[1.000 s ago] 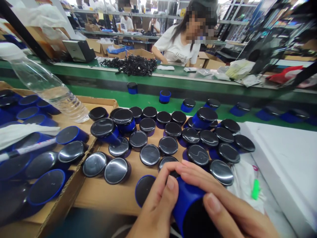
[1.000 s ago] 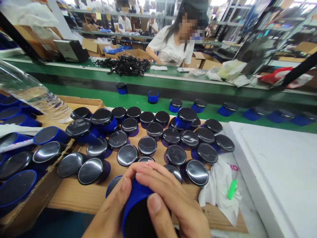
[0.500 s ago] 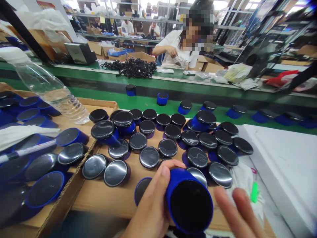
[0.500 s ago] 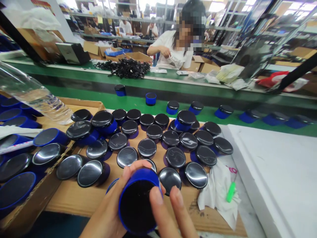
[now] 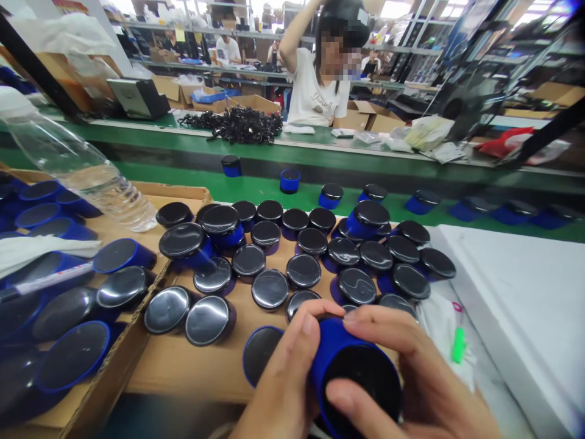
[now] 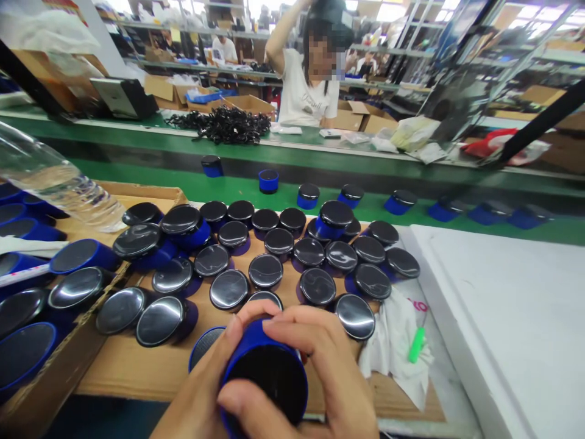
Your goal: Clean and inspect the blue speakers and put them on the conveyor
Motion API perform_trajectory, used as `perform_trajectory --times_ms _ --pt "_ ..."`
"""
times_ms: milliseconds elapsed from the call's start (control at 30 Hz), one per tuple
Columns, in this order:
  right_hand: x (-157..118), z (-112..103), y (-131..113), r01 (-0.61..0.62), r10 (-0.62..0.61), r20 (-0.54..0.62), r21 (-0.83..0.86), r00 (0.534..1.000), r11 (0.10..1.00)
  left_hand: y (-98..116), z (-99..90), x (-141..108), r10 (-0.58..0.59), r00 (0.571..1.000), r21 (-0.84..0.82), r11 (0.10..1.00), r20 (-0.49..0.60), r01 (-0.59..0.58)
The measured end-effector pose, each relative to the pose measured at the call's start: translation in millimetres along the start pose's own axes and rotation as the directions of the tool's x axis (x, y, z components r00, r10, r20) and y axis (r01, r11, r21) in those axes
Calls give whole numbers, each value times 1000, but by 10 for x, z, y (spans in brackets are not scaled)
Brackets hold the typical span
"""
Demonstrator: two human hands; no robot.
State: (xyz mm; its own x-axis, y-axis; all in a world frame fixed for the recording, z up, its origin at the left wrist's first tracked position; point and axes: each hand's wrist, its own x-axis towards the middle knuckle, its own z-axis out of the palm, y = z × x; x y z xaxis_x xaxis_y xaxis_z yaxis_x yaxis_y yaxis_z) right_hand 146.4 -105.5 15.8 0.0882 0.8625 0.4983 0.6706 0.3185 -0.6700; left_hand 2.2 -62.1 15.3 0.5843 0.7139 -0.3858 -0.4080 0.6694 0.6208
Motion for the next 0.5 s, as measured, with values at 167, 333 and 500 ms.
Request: perform_trajectory --times_ms 167,333,500 --pt "172 65 -75 -33 36 -62 40 997 999 -40 -53 19 -16 999 3 1000 50 16" --pt "90 -48 13 -291 240 -395 -74 887 954 -61 -63 39 -28 1000 -31 999 3 29" --pt "39 -113 78 -6 -10 -98 -163 995 987 -1 -64 39 -38 999 9 999 -13 38"
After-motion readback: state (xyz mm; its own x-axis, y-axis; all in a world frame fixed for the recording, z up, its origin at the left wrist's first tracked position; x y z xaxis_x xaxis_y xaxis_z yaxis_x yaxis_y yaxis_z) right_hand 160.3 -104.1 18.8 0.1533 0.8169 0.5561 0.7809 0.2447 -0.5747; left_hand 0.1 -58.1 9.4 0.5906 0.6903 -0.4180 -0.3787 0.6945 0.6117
